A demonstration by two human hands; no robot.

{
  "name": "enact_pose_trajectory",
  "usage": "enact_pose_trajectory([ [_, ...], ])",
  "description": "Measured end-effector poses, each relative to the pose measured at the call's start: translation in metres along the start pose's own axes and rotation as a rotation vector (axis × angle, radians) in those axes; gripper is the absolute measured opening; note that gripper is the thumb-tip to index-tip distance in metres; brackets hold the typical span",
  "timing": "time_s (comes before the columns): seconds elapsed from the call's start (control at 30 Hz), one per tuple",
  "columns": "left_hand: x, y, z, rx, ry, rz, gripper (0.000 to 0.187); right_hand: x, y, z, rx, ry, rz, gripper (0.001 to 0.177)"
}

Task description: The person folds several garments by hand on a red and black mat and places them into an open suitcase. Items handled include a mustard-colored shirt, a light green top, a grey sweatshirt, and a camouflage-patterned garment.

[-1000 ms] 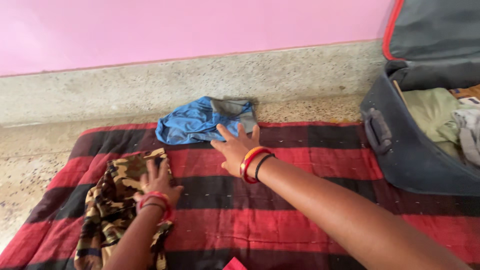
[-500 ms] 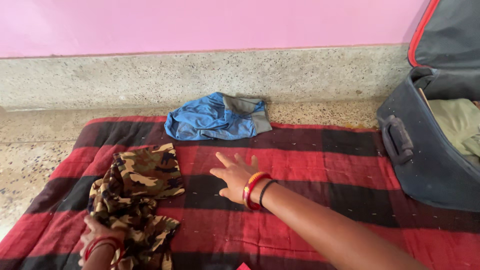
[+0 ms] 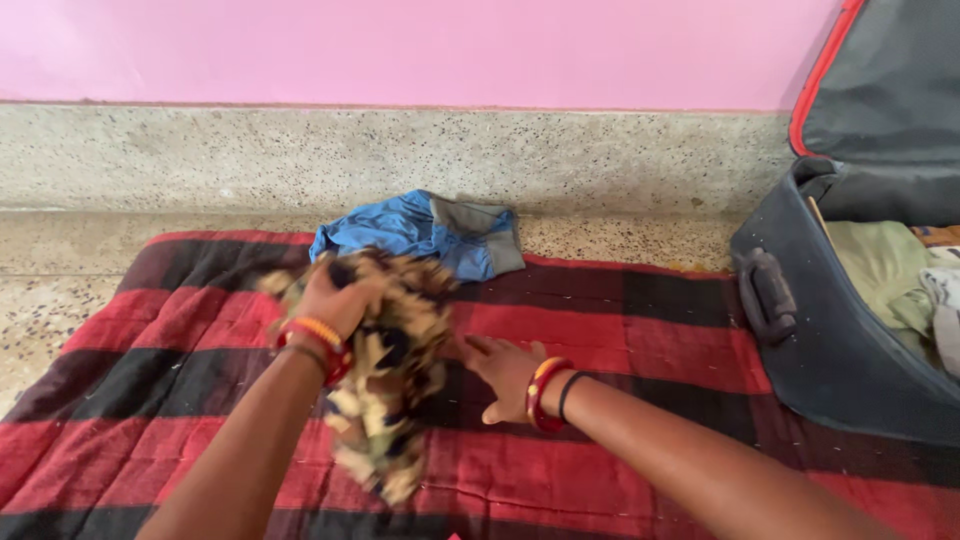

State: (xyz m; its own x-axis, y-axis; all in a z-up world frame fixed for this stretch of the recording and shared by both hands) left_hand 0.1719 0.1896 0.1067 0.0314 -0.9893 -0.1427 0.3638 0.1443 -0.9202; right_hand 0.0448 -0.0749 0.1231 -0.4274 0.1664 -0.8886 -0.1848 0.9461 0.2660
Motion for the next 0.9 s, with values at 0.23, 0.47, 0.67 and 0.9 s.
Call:
enact_pose_trajectory([
  [0.23,0.077,-0.146,0.003,-0.281,0.044,-0.415,0.021,-0.031,-0.036,-0.028,0.013,-0.643,0.561,0.132],
  [0.47,0.089,-0.231,-0.005,-0.446,0.169,-0.742,0.027,-0.086,-0.074,-0.07,-0.387,-0.398,1.338,0.063],
  [0.67,0.1,-0.202,-0.001,-0.378,0.02,-0.312,0.063,-0.106,-0.159,-0.064,-0.043,-0.427,1.314,0.038],
  [0.9,0.131,-0.178,-0.049,-0.07,0.764,0.016,0.108,-0.081,-0.202,-0.036,0.315,-0.46,1.633,0.015],
])
Point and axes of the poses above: each hand's wrist, its own z-axis towards the middle knuckle, its own x-axis out of the palm, y = z × x, the point moved 1 cm from there along z, towards the middle knuckle, and after that the axes turned 15 degrees about x, right-handed, at the moved point
